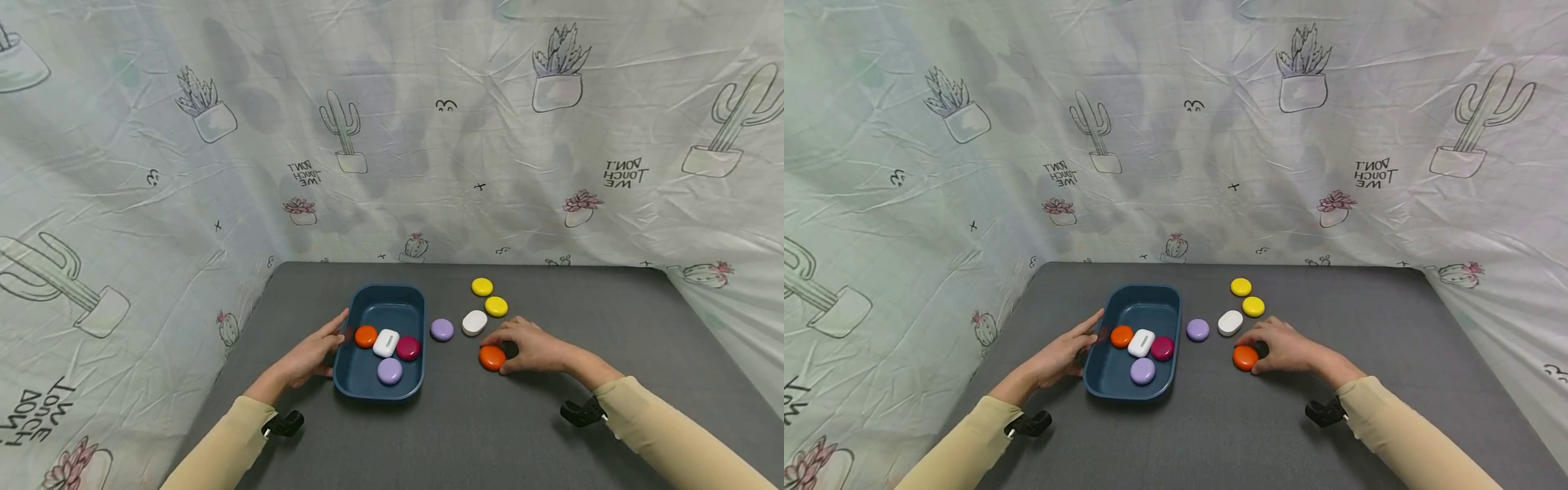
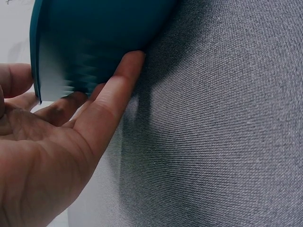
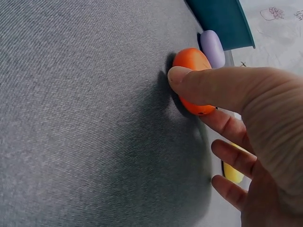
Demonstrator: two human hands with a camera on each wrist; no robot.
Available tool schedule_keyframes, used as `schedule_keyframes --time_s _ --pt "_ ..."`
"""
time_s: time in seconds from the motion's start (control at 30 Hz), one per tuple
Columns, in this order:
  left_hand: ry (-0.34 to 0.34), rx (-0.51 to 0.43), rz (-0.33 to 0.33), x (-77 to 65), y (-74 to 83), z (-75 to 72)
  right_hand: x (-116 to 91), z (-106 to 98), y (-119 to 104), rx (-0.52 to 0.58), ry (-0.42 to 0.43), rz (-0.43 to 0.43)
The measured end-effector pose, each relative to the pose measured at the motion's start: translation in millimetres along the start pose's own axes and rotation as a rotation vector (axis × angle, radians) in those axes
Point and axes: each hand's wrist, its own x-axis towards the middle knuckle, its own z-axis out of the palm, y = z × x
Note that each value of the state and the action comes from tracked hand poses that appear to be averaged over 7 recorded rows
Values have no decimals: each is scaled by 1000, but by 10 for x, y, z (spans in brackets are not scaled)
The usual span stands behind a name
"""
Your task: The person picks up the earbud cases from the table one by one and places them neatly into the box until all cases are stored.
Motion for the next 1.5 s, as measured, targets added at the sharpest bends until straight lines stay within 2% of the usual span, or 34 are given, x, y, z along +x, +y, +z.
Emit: schedule_keyframes --time_s 0.37,0.7,0.9,1.13,1.5 --pt "-17 12 12 -8 -1 -11 85 -135 -128 -10 55 -9" --pt "-32 -5 17 -10 -4 -14 269 -306 -371 32 77 -10" --pt "-28 -8 16 -16 -4 -10 464 -369 -558 45 103 -70" --pt "-22 -9 11 -13 -9 -5 754 -383 -793 91 66 -78" --pt "-9 -17 8 -5 -11 3 1170 -250 -1090 83 12 -139"
